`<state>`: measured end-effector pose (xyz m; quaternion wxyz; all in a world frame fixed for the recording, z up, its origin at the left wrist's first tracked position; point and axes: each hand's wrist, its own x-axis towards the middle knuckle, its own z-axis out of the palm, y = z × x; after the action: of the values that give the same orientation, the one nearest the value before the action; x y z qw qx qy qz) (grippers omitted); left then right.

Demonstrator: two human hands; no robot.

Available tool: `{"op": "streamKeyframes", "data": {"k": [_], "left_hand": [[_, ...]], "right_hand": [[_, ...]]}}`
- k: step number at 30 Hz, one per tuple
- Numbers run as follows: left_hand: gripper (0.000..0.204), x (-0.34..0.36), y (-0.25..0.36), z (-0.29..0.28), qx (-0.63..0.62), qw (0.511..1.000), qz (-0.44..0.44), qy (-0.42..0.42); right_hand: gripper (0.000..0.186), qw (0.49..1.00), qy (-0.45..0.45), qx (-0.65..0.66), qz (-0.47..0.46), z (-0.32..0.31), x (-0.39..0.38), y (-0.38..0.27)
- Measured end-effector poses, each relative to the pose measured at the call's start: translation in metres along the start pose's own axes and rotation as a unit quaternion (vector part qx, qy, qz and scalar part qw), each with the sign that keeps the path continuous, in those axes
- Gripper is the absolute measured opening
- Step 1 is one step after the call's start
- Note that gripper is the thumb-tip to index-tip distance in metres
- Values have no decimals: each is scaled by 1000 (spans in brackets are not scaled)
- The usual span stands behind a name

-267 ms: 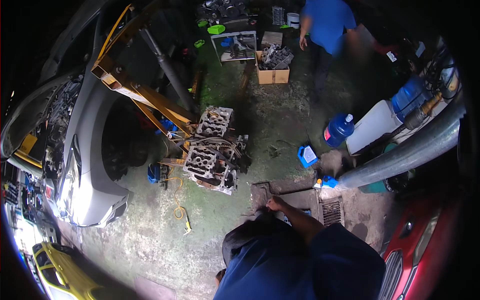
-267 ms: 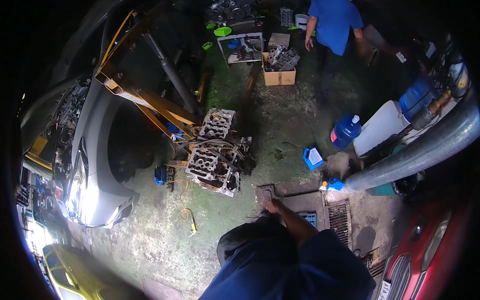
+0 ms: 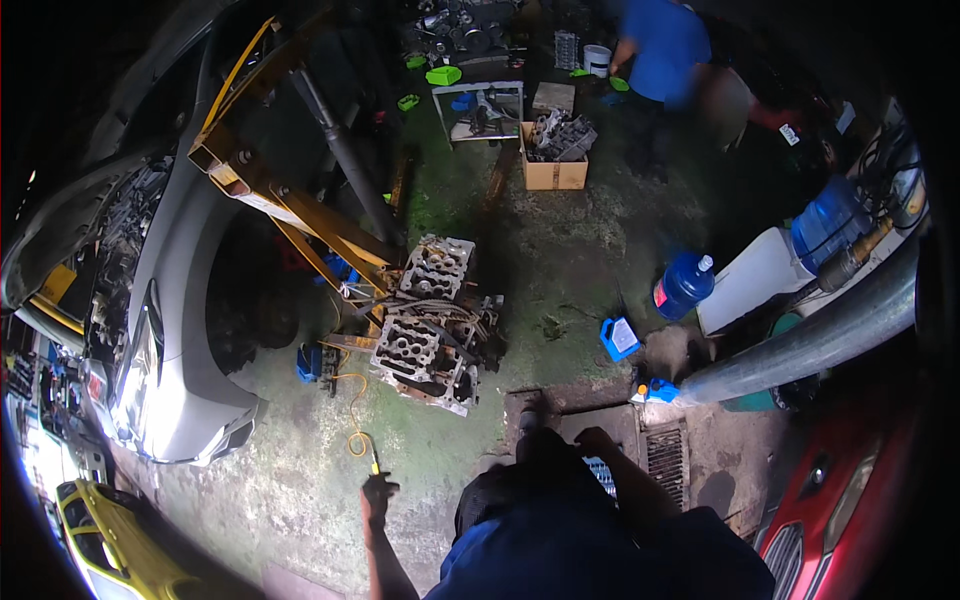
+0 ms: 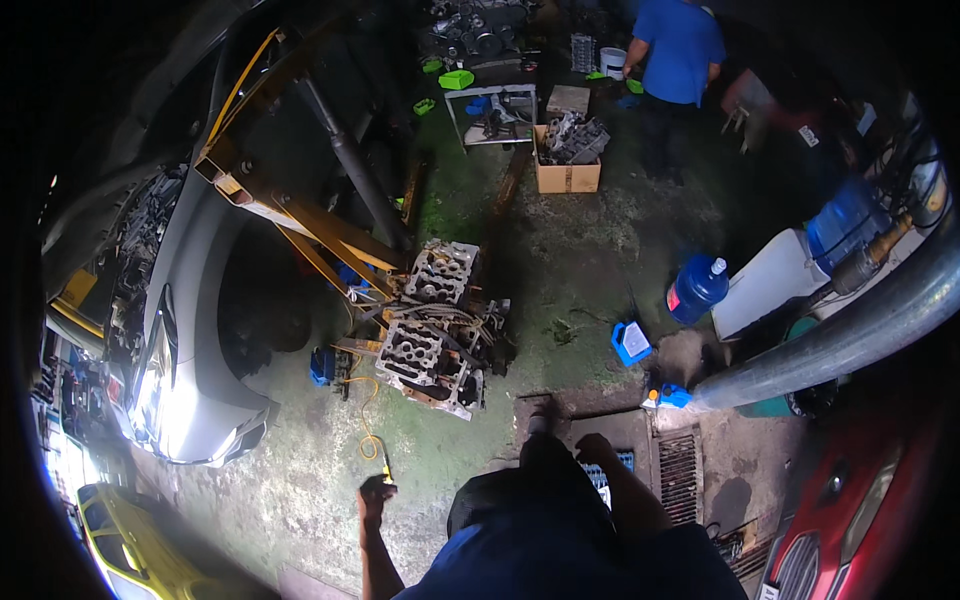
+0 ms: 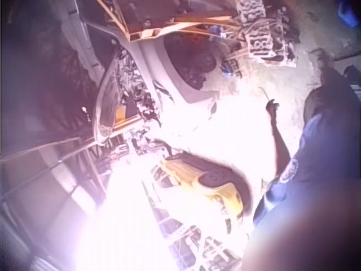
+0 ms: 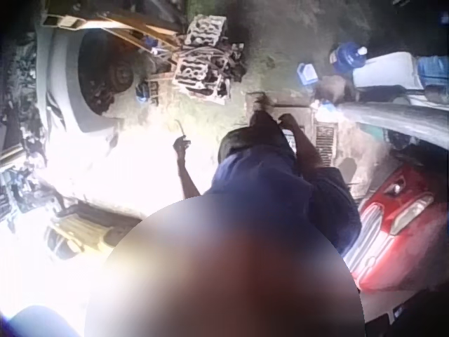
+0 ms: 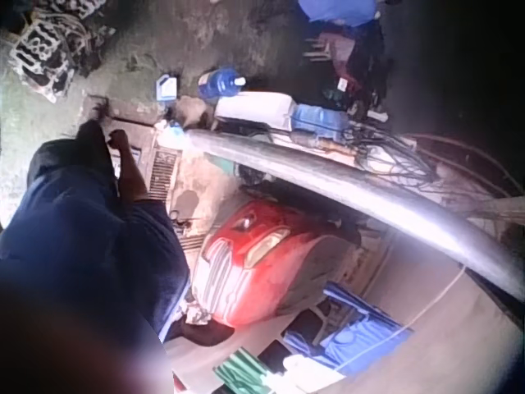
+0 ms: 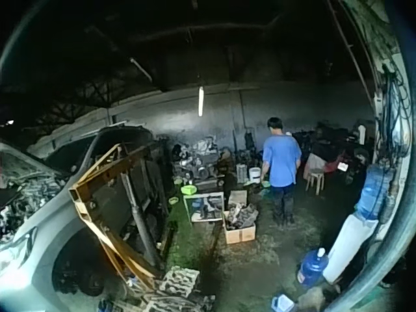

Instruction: Using tools to work on a car engine while other mechanics assist.

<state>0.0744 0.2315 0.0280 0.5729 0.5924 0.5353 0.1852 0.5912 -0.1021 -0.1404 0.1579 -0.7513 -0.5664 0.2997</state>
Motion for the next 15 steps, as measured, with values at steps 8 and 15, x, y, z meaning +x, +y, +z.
{"op": "streamKeyframes", "data": {"k": [8,15], "left_hand": [[36,179,453,46,145,932,328,44],[44,305,726,54,209,858,453,123]], "right_hand": [[29,695,-55,541,471,30,-73,111],[29,899,201,354,164,-46,-17,226]]}}
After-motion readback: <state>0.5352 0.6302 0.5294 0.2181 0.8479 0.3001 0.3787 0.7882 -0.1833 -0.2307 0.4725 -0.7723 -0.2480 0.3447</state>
